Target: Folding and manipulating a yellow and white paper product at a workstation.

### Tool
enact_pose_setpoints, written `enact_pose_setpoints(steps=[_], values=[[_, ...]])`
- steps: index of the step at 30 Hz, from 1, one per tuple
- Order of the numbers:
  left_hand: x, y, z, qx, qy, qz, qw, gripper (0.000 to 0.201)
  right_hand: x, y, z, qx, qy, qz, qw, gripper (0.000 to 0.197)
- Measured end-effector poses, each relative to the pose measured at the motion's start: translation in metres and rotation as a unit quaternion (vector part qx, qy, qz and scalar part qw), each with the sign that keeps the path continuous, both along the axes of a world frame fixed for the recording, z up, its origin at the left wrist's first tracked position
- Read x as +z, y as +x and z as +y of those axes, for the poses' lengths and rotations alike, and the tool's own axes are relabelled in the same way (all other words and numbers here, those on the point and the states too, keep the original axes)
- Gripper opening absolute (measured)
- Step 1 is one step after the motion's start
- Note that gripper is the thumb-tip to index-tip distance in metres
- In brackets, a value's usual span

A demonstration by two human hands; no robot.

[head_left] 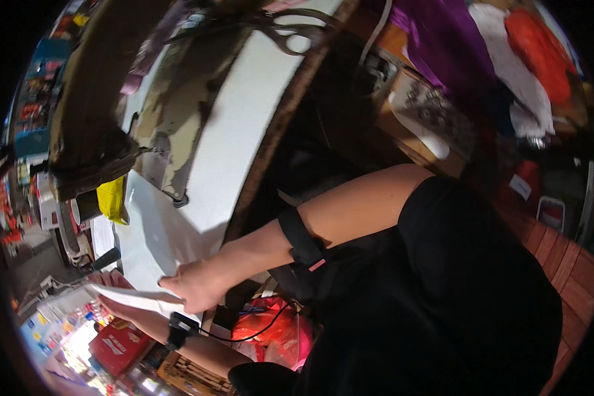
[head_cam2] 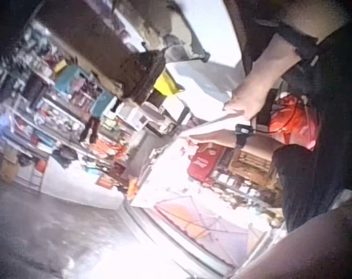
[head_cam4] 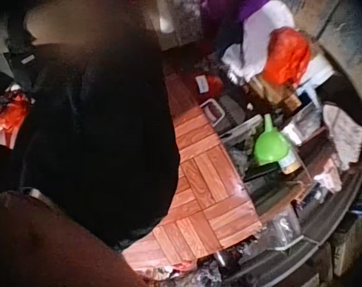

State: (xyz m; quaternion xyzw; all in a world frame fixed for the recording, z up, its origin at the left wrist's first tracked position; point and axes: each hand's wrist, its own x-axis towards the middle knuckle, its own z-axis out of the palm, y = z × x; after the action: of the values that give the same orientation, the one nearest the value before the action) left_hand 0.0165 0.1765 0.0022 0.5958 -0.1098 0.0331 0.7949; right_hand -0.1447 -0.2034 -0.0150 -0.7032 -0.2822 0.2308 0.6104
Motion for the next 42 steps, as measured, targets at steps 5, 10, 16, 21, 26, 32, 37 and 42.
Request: enact_pose_setpoints(steps=[5,10,16,21,26,32,37,42], values=[[-0.015,-0.140,-0.159,0.265,0.166,0.044,0.949,0.054,-0.014,-0.071,-0.028,0.048,0.047,0.068,0.995,0.056],[-0.022,-0.221,-0.226,0.275,0.247,0.114,0.922,0.062,-0.038,-0.111,-0.022,0.007,0.063,0.018,0.998,0.055],[-0.019,-0.277,-0.283,0.214,0.337,0.075,0.914,0.062,-0.057,-0.133,-0.030,0.001,0.069,0.013,0.998,0.052],[-0.023,-0.288,-0.293,0.227,0.326,0.082,0.914,0.059,-0.060,-0.143,-0.036,-0.007,0.070,0.017,0.997,0.042],[-0.050,-0.236,-0.193,0.067,0.161,0.112,0.978,0.041,-0.062,-0.150,-0.034,-0.050,0.131,0.040,0.989,0.040],[-0.048,-0.240,-0.213,-0.028,0.048,0.077,0.995,0.039,-0.062,-0.147,-0.031,-0.028,0.126,0.048,0.990,0.040],[-0.039,-0.255,-0.246,0.145,0.185,0.090,0.968,0.043,-0.060,-0.147,-0.033,-0.018,0.133,0.054,0.989,0.041],[-0.060,-0.214,-0.164,-0.038,0.042,0.113,0.992,0.025,-0.062,-0.145,-0.036,-0.016,0.150,0.062,0.987,0.042]])
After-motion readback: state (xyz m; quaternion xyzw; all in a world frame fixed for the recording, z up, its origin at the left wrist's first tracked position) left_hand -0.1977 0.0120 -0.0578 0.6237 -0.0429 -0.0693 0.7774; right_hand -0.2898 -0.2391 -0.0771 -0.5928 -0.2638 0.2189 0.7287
